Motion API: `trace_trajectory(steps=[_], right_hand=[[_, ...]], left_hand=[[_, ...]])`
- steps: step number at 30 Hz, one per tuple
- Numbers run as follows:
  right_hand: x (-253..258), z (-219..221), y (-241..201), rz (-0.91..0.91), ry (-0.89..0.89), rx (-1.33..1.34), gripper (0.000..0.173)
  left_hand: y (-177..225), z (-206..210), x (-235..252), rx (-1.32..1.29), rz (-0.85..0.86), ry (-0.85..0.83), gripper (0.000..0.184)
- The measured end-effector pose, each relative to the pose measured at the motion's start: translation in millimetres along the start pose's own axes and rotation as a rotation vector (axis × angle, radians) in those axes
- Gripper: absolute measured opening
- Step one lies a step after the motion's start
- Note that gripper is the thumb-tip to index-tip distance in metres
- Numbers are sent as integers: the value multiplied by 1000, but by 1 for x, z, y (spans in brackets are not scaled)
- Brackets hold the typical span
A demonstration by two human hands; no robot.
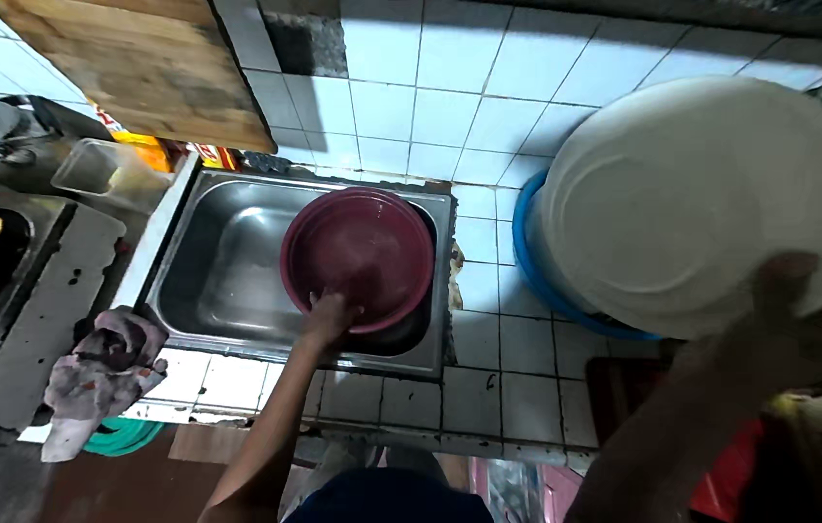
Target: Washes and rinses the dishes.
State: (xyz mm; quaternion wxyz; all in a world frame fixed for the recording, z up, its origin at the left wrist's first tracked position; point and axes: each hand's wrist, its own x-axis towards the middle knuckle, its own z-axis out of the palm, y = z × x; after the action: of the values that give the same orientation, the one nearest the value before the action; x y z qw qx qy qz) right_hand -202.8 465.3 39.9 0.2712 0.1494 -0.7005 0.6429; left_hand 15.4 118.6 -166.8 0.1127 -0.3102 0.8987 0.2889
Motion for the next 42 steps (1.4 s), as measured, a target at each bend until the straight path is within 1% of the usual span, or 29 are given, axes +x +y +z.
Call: trace_trajectory(steps=[2,5,7,8,10,11,13,15,18,20,21,22,23,24,25,26,27,28,29,31,32,35,37,38,40,42], right_hand=[[1,6,9,14,-20,-51,15],[1,12,29,26,-54,-75,16],[1,13,44,46,-60,-155,25],[2,13,49,77,-59,-230,34],[4,15,60,98,-30,-372,49],[5,17,63,91,-32,-437,58],[4,20,73,29,-91,-582,75],[3,20,84,-67,-137,-733,85],[-9,19,87,-170,-122,-766,81],[-33,20,74,-241,-126,-717,69],[-53,23,65,-255,-178,-674,59],[-77,28,58,-222,-276,-638,48],[-100,34,57,-147,-417,-594,38],[-121,42,63,-63,-563,-536,32],[-140,50,76,7,-669,-476,28],[-156,55,90,43,-705,-447,26],[-169,56,102,49,-700,-466,26],[-176,52,108,72,-707,-525,34],[-182,43,110,111,-727,-593,46],[-201,15,108,156,-745,-745,71],[-213,-4,104,165,-748,-831,79],[-252,-61,105,181,-776,-1052,100],[-268,-77,108,189,-799,-1097,115],[-271,-75,114,164,-802,-1104,118],[-261,-53,130,105,-803,-1087,118],[-233,-10,146,23,-796,-1015,108]], left_hand=[[-5,1,-7,-27,32,86,46],[-19,0,-13,-48,32,288,40],[-28,-4,-16,-80,5,398,39],[-32,-6,-18,-96,-16,430,40],[-42,-9,-21,-145,-66,478,47],[-48,-9,-23,-174,-88,494,53],[-56,-11,-29,-234,-128,493,69],[-60,-14,-33,-271,-161,466,80],[-68,-15,-34,-330,-212,428,86],[-76,-14,-33,-386,-241,405,90],[-79,-13,-33,-421,-252,400,91],[-83,-12,-32,-469,-258,395,91],[-86,-10,-31,-540,-263,385,90],[-89,-8,-27,-618,-265,375,89],[-91,-7,-23,-677,-267,358,88],[-94,-7,-19,-713,-272,342,86],[-95,-8,-13,-731,-279,335,83],[-95,-8,-7,-734,-291,344,78],[-95,-7,-2,-732,-310,362,71],[-93,-9,6,-747,-334,397,58],[-91,-12,8,-762,-344,407,54],[-93,-19,12,-806,-338,450,51],[-102,-28,13,-778,-329,484,48],[-107,-34,14,-745,-330,495,47],[-115,-44,17,-700,-335,514,44],[-126,-52,19,-659,-332,546,42]])
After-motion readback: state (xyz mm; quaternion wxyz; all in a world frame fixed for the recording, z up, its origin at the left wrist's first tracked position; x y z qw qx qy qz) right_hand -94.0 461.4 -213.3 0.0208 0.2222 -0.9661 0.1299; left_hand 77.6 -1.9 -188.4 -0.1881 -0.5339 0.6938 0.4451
